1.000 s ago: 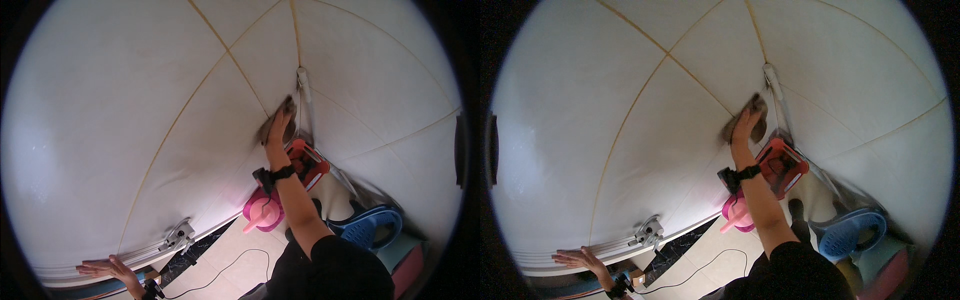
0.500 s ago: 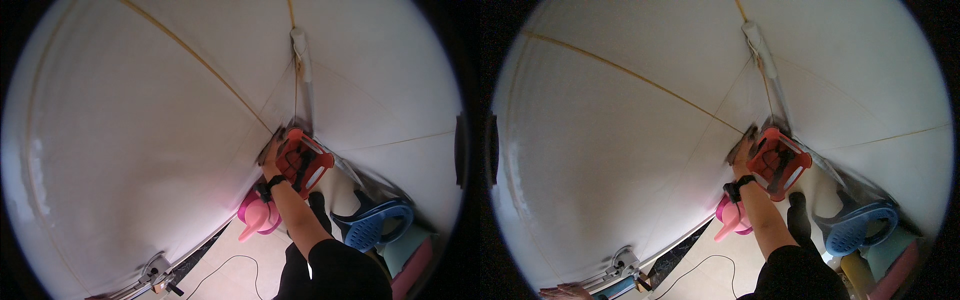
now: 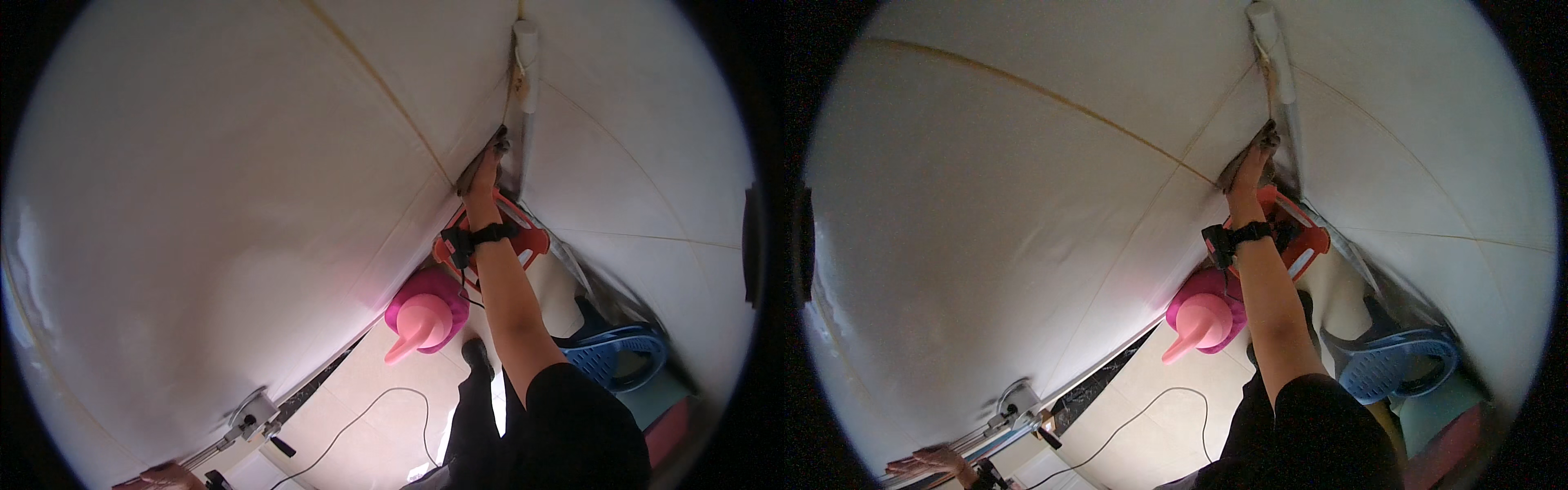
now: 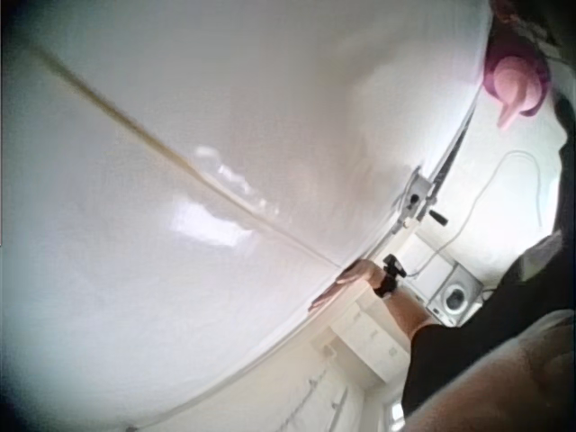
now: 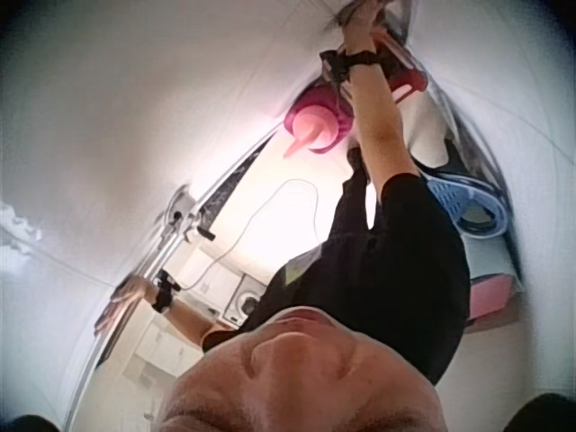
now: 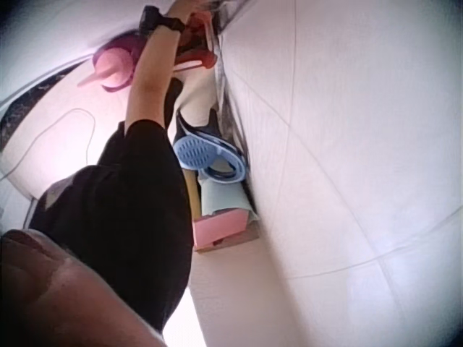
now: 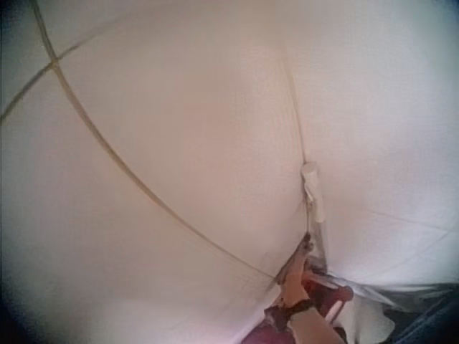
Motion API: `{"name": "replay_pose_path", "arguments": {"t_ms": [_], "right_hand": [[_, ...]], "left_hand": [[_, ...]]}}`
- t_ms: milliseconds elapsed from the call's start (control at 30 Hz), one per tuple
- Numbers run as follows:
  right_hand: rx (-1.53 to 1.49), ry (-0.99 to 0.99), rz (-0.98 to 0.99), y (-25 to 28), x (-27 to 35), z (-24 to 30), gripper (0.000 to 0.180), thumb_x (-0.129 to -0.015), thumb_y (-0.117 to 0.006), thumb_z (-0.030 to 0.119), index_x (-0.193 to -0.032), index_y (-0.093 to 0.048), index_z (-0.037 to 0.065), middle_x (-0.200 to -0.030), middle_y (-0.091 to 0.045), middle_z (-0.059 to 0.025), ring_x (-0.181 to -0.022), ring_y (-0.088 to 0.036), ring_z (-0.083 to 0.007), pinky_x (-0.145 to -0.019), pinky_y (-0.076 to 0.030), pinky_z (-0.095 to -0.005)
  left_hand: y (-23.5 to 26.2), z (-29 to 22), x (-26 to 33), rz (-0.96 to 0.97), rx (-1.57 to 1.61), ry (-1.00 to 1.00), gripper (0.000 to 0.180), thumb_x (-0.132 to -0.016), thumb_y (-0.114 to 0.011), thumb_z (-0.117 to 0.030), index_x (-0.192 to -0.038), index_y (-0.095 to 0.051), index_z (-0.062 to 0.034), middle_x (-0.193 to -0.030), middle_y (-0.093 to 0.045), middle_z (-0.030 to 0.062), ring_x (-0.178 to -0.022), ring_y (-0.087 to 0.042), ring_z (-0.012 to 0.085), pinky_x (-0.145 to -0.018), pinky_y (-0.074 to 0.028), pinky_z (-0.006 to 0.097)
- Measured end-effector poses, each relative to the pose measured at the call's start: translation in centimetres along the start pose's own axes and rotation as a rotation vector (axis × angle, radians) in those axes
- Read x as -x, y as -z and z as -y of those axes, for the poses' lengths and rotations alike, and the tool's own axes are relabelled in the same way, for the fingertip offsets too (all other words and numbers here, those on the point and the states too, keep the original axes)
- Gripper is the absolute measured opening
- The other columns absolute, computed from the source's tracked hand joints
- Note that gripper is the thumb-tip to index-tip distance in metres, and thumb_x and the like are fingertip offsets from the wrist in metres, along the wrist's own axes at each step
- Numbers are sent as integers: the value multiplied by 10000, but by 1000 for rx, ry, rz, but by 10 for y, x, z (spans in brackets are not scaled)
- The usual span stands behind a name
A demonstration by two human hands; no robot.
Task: Cleaning a blue plastic chair and white wall tiles with a cloth.
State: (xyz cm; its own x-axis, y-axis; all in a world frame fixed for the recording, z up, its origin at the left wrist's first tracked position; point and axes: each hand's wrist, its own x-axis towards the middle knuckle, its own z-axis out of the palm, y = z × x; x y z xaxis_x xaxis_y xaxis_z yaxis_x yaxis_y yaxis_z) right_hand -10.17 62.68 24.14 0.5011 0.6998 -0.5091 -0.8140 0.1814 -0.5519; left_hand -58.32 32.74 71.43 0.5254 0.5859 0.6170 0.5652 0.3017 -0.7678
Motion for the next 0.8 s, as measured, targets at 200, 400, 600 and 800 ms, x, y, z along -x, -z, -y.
{"name": "replay_pose_path", "arguments": {"t_ms": [200, 400, 600, 800], "right_hand": [[-144, -159, -149, -19, 153, -64, 519, -982, -394, 429, -1349, -372, 63, -1310, -445, -74, -1136, -444, -218, -988, -342, -338], [-274, -1130, -532, 37, 317, -185, 418, -887, -461, 591, -1071, -573, 233, -944, -583, 20, -798, -551, -165, -632, -469, -303], [-421, -1177, 167, 1, 362, -130, 193, -873, -515, 369, -797, -543, 194, -716, -554, 3, -648, -551, -170, -544, -466, -332], [183, -256, 355, -109, 408, 4, 459, -941, -481, 180, -1369, -356, 72, -1212, -494, -143, -1049, -506, -284, -894, -454, -361]], "left_hand": [[5, 4, -25, -14, -44, 29, 731, -980, -249, -490, -1463, -71, 31, -1530, -66, 226, -1416, -35, 408, -1120, -100, 612], [-2, -19, -39, -160, 170, 211, 668, -960, -193, -553, -1499, -98, -169, -1554, -53, 147, -1418, -94, 376, -1121, -89, 627], [11, -15, -18, -86, 242, 387, 684, -960, -294, -524, -1504, -159, -131, -1558, -77, 173, -1432, -51, 383, -1098, 31, 592], [21, -12, -5, -94, 566, 409, 683, -862, -571, -316, -1465, -306, -136, -1547, -163, 177, -1434, -45, 398, -1066, 54, 630]]}}
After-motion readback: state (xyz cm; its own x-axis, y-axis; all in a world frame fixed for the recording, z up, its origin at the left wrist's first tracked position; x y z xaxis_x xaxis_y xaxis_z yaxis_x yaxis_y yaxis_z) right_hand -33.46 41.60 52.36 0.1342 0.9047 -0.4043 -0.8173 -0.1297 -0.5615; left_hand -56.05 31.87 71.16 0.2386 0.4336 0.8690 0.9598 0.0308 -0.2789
